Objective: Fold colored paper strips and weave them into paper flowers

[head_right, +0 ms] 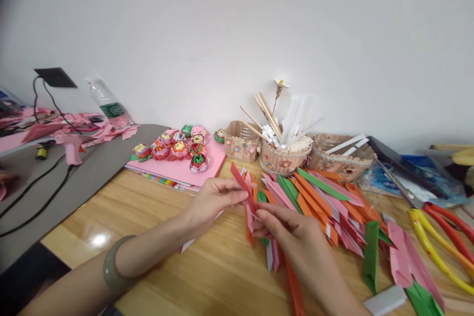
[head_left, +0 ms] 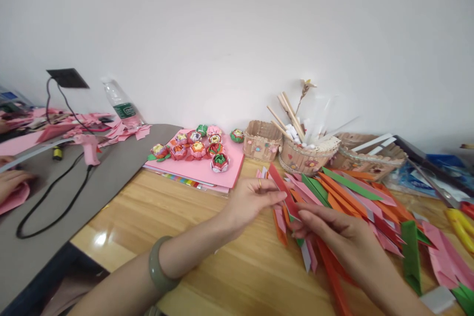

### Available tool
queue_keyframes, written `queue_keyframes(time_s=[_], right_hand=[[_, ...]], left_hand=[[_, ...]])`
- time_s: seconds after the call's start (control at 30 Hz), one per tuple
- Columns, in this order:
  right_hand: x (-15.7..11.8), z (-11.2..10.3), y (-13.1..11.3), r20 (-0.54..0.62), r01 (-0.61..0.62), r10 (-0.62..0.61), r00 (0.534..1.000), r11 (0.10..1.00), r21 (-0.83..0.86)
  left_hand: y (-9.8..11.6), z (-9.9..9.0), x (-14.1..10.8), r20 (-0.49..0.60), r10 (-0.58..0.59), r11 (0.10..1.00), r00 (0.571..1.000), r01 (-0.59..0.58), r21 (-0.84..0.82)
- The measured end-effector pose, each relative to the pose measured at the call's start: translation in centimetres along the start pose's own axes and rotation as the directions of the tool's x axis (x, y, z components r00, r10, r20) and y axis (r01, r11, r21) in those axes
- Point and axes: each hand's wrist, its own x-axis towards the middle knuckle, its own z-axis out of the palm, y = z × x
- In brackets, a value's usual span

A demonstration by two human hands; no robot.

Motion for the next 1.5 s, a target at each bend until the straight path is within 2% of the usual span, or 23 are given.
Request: queue_keyframes(time_s=[0.07,0.13,0.23,0.33,0.43,0.53,0.67,0.8,0.9,1.07,1.23,1.33,1.5], right_hand=[[0.3,-0.9,0.1,-0.139,0.029,-0.049,0.989,0.989,-0.144],[0.5,-1.8,0.2,-0.203,0.05,-0.125,0.971,0.939,-0.339],[0.7,-2.4,0.5,-0.095,0.093,-0.18,0.979,0.813,-0.575],[0.6,-2.0,0.8,0.026,0.092,-0.108,0.994,0.666,-0.74],[0.4,-1.3,1.1,0.051,0.068,-0.046,0.998,0.542,-0.837],[0.4,-0.9,1.1,0.049,0.049,-0.013,0.999,0.505,-0.862],[0.5,-1.1,1.0,0.043,0.022,0.026,0.999,0.553,-0.833],[0.6,-2.0,0.9,-0.04,-0.024,-0.012,0.999,0.628,-0.777],[0.7,-2.7,1.1,-0.074,-0.006,-0.071,0.995,0.679,-0.734],[1.0,-3.5,1.1,-0.12,0.143,-0.274,0.954,0.771,-0.621],[1.0,-3.0,0.3,-0.194,0.047,-0.132,0.972,0.919,-0.392],[0.8,-2.4,0.0,-0.182,0.083,-0.156,0.971,0.931,-0.356],[0.3,-1.6,0.6,-0.166,0.144,-0.246,0.955,0.872,-0.468]], left_hand=[[0.0,-0.3,0.3,-0.032,0.016,0.999,0.999,-0.017,-0.035],[0.1,-0.6,0.5,-0.057,0.015,0.998,0.998,-0.019,-0.065],[0.1,-0.8,0.7,-0.09,0.015,0.995,0.996,-0.024,-0.096],[0.1,-0.7,0.7,-0.121,0.002,0.994,0.993,-0.015,-0.108],[0.2,-0.6,0.6,-0.119,-0.015,0.995,0.993,0.003,-0.101],[0.2,-0.6,0.6,-0.108,-0.023,0.997,0.994,0.015,-0.074],[0.1,-0.8,0.6,-0.088,-0.015,0.997,0.996,0.009,-0.074],[0.0,-0.7,0.6,-0.066,-0.023,0.997,0.998,0.018,-0.075],[-0.1,-0.6,0.7,-0.086,-0.058,0.995,0.995,0.05,-0.085],[-0.3,-0.6,0.7,-0.124,-0.084,0.994,0.989,0.074,-0.083],[-0.4,-0.3,0.5,-0.078,-0.121,0.992,0.99,0.118,-0.042],[-0.5,0.0,0.3,-0.033,-0.161,0.987,0.986,0.16,-0.017],[-0.6,0.3,0.0,0.044,-0.223,0.975,0.974,0.223,0.021]])
